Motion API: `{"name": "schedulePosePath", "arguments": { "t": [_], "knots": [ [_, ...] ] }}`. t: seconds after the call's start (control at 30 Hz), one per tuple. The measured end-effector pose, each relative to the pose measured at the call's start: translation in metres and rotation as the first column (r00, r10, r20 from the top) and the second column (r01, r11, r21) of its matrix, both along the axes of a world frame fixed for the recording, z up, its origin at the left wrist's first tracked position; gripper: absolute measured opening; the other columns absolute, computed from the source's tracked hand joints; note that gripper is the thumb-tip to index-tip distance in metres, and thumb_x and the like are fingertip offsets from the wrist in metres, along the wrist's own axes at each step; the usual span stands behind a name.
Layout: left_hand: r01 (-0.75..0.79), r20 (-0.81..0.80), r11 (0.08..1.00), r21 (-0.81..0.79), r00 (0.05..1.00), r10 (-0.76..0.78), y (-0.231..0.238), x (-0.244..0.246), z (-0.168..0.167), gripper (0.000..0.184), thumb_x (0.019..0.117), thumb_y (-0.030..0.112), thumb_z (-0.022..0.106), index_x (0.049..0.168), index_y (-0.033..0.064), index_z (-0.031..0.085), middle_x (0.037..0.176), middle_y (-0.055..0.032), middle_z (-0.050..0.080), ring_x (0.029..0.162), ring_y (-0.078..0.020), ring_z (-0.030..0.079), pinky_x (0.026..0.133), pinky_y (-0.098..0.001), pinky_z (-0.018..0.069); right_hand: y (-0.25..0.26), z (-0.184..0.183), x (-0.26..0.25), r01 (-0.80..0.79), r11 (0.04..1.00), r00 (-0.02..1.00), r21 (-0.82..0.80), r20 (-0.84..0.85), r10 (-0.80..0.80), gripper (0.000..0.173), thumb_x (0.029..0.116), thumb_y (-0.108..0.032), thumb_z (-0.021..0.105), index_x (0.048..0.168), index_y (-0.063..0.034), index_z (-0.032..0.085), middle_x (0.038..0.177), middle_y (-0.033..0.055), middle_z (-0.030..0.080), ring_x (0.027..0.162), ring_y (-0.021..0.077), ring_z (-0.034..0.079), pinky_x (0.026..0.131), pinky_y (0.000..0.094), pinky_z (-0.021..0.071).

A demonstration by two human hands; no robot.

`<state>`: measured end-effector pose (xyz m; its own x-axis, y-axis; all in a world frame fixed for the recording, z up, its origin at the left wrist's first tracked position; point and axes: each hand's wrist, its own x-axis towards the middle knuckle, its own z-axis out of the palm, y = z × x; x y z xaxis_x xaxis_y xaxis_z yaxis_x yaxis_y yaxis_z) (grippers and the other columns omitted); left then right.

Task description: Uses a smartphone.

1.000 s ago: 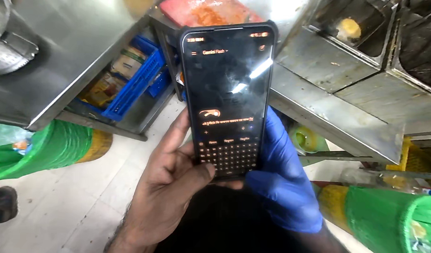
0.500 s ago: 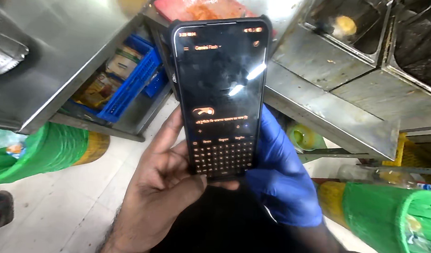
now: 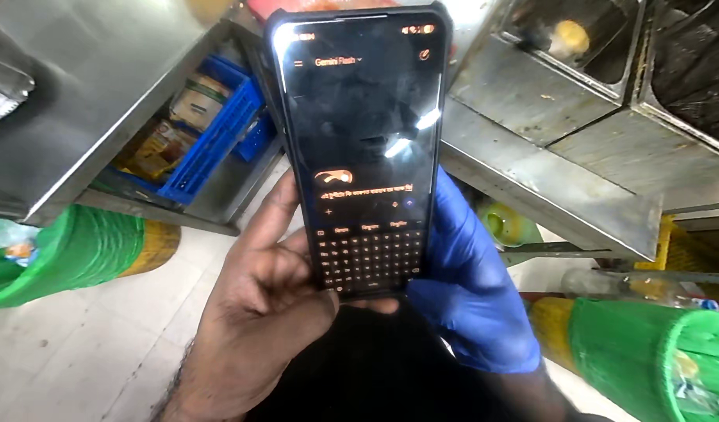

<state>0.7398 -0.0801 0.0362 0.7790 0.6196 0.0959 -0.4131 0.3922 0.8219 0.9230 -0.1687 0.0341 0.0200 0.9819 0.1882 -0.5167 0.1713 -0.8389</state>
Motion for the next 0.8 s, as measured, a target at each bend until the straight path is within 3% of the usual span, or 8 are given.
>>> {"name": "schedulePosePath", "arguments": {
  "t": [0.17, 0.3, 0.43, 0.63, 0.8],
  "knots": [
    [0.031, 0.029, 1.0, 0.0, 0.999, -0.031, 0.0012, -0.0011, -0.0006, 0.094, 0.079, -0.02, 0.051, 0.161, 0.0125, 0.02, 0.137, -0.0172, 0.058, 0.106, -0.0302, 0.07, 0.084, -0.0485, 0.0636, -0.0004, 0.0005, 0.0006, 0.004, 1.0, 1.0, -0.011, 0.022, -0.003, 0.096, 0.073, 0.017, 0.049, 0.16, -0.0077, 0.018, 0.133, 0.0117, 0.055, 0.108, 0.0169, 0.064, 0.081, 0.0323, 0.0609],
    [0.088, 0.063, 0.996, -0.022, 0.994, -0.087, 0.0041, -0.0036, -0.0024, 0.094, 0.0817, -0.02, 0.05, 0.163, 0.0137, 0.016, 0.136, -0.0186, 0.058, 0.11, -0.0323, 0.069, 0.089, -0.0518, 0.0618, -0.0004, -0.0005, 0.0008, -0.001, 1.0, 1.0, 0.003, 0.031, 0.001, 0.093, 0.0739, 0.014, 0.05, 0.159, -0.0067, 0.02, 0.133, 0.0115, 0.056, 0.109, 0.0167, 0.063, 0.083, 0.0328, 0.0604],
    [0.096, 0.051, 0.995, -0.033, 0.994, -0.094, 0.0041, -0.0058, -0.002, 0.093, 0.0833, -0.019, 0.048, 0.163, 0.0159, 0.016, 0.133, -0.0194, 0.06, 0.11, -0.0333, 0.069, 0.089, -0.0517, 0.0614, 0.0, -0.0006, -0.0007, -0.001, 1.0, 1.0, 0.0, 0.021, 0.001, 0.091, 0.0729, 0.013, 0.05, 0.157, -0.0067, 0.023, 0.129, 0.0111, 0.057, 0.105, 0.0159, 0.064, 0.079, 0.0314, 0.0602],
    [0.084, 0.045, 0.995, -0.047, 0.996, -0.082, 0.0031, -0.005, -0.0011, 0.091, 0.0854, -0.021, 0.044, 0.163, 0.0162, 0.016, 0.134, -0.0217, 0.059, 0.11, -0.0373, 0.068, 0.087, -0.0554, 0.0612, -0.001, -0.0009, -0.0016, -0.001, 1.0, 1.0, 0.014, 0.012, 0.001, 0.09, 0.0736, 0.013, 0.05, 0.158, -0.0063, 0.023, 0.131, 0.0112, 0.056, 0.107, 0.0153, 0.064, 0.081, 0.0307, 0.0597],
    [0.093, 0.043, 0.995, -0.028, 0.995, -0.092, 0.0034, -0.0069, -0.0019, 0.092, 0.0838, -0.021, 0.046, 0.163, 0.0158, 0.016, 0.135, -0.0206, 0.059, 0.111, -0.0351, 0.068, 0.088, -0.0532, 0.0617, -0.0013, -0.0008, -0.003, -0.006, 1.0, 1.0, 0.005, -0.02, 0.006, 0.089, 0.0733, 0.013, 0.05, 0.157, -0.0066, 0.025, 0.129, 0.0113, 0.057, 0.103, 0.0152, 0.064, 0.079, 0.0304, 0.0601]
  ]
}}
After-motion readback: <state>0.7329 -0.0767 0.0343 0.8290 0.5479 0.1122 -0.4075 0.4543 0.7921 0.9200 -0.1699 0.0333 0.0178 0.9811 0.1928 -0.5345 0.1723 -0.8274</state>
